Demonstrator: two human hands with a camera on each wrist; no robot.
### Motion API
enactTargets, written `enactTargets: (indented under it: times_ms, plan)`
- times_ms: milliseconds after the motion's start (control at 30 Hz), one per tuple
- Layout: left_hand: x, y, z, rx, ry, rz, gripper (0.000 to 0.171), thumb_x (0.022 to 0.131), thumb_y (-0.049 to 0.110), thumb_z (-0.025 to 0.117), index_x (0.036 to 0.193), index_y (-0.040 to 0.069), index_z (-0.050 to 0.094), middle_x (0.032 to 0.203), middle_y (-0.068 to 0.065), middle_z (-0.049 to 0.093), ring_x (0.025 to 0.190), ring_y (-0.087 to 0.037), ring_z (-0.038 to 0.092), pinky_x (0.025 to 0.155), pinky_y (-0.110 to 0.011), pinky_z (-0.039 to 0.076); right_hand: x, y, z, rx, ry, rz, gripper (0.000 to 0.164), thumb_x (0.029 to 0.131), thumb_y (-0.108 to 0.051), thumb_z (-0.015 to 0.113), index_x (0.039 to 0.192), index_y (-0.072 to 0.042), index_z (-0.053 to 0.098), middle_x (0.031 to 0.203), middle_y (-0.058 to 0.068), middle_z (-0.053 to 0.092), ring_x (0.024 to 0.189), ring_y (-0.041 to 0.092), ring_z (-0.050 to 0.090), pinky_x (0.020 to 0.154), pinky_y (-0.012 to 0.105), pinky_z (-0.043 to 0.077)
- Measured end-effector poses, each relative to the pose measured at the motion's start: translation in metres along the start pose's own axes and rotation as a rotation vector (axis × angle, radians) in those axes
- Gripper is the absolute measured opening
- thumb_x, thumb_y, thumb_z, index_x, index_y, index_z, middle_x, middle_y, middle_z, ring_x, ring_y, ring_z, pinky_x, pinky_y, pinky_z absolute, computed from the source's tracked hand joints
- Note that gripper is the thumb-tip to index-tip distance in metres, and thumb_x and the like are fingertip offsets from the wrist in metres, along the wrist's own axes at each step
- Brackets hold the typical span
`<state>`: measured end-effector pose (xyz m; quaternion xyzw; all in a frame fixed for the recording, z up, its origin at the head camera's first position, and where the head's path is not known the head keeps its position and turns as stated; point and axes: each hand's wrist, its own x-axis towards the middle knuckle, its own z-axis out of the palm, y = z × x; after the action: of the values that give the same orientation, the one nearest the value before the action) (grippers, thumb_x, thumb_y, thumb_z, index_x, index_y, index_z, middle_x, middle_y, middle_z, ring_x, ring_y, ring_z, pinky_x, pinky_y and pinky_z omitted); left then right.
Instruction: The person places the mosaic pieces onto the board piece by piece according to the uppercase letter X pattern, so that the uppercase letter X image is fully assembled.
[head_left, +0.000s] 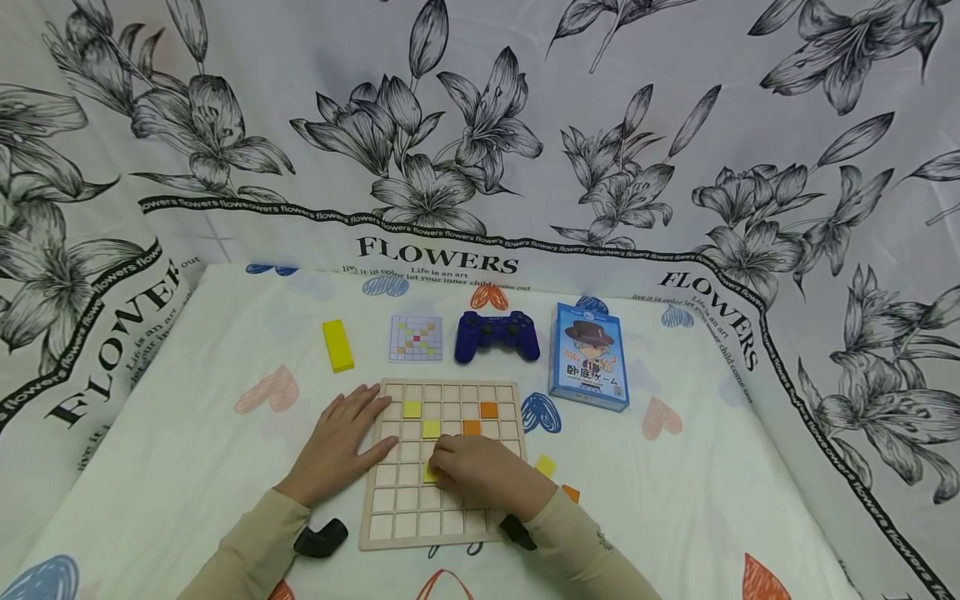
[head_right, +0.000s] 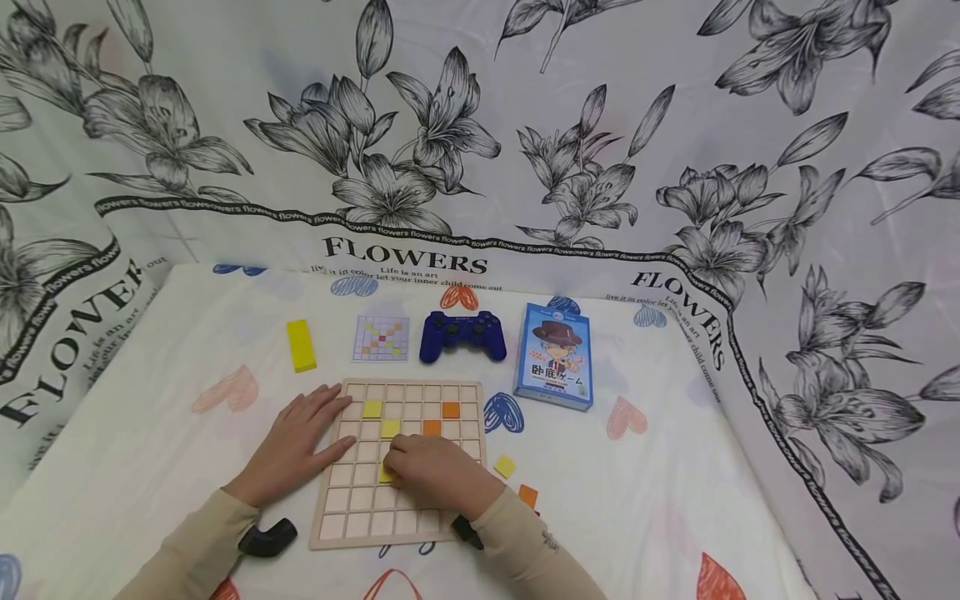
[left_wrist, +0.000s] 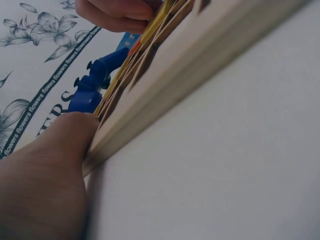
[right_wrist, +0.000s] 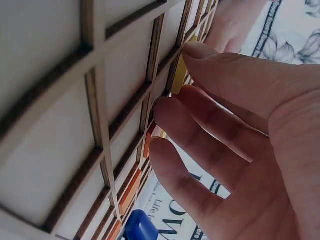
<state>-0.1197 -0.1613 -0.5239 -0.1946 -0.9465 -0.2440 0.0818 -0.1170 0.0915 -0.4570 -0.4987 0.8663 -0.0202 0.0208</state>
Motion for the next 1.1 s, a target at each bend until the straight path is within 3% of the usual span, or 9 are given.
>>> enactTargets:
  times_ms: [267,567,700,833,1100]
  plan:
    - [0.001,0.001,0.001,0.004,0.020,0.007,0.067,0.089,0.050,0.061,0.142,0.012,0.046,0.150,-0.011,0.038,0.140,-0.032,0.030,0.115,-0.052,0.019,0.000,-0.001,-0.002,-0.011,0.001,-0.005,0.017,0.094,-0.029,0.061,0.107,-0.020,0.067,0.106,-0.008,0.063,0.092,0.002,0.061,0.086,0.013,0.050]
    - [0.001,0.002,0.000,0.003,0.003,-0.003,0.067,0.089,0.051,0.060,0.142,0.012,0.046,0.151,-0.011,0.037,0.141,-0.032,0.029,0.116,-0.052,0.018,-0.001,-0.001,-0.001,-0.002,0.021,0.000,0.016,0.093,-0.028,0.063,0.106,-0.019,0.067,0.104,-0.007,0.062,0.087,0.002,0.059,0.081,0.011,0.050]
    - [0.000,0.002,0.000,-0.003,0.009,-0.002,0.066,0.089,0.050,0.060,0.141,0.011,0.046,0.151,-0.012,0.037,0.140,-0.032,0.029,0.115,-0.052,0.018,-0.010,0.002,-0.006,0.009,0.050,0.030,0.018,0.092,-0.029,0.065,0.108,-0.020,0.064,0.105,-0.007,0.061,0.086,0.003,0.059,0.077,0.013,0.051]
    - [-0.001,0.003,0.000,-0.007,-0.015,-0.016,0.068,0.090,0.052,0.058,0.143,0.012,0.045,0.152,-0.011,0.035,0.142,-0.031,0.027,0.117,-0.051,0.016,-0.038,0.015,-0.016,0.051,0.063,0.140,0.021,0.091,-0.027,0.067,0.109,-0.019,0.063,0.102,-0.007,0.061,0.085,0.006,0.060,0.075,0.018,0.052]
    - [0.000,0.001,0.000,0.006,-0.014,-0.010,0.068,0.090,0.054,0.057,0.143,0.013,0.044,0.152,-0.010,0.035,0.142,-0.031,0.027,0.117,-0.050,0.016,-0.116,0.037,-0.025,0.207,-0.032,0.526,0.026,0.086,-0.019,0.072,0.110,-0.014,0.064,0.102,-0.003,0.064,0.089,0.012,0.063,0.078,0.030,0.056]
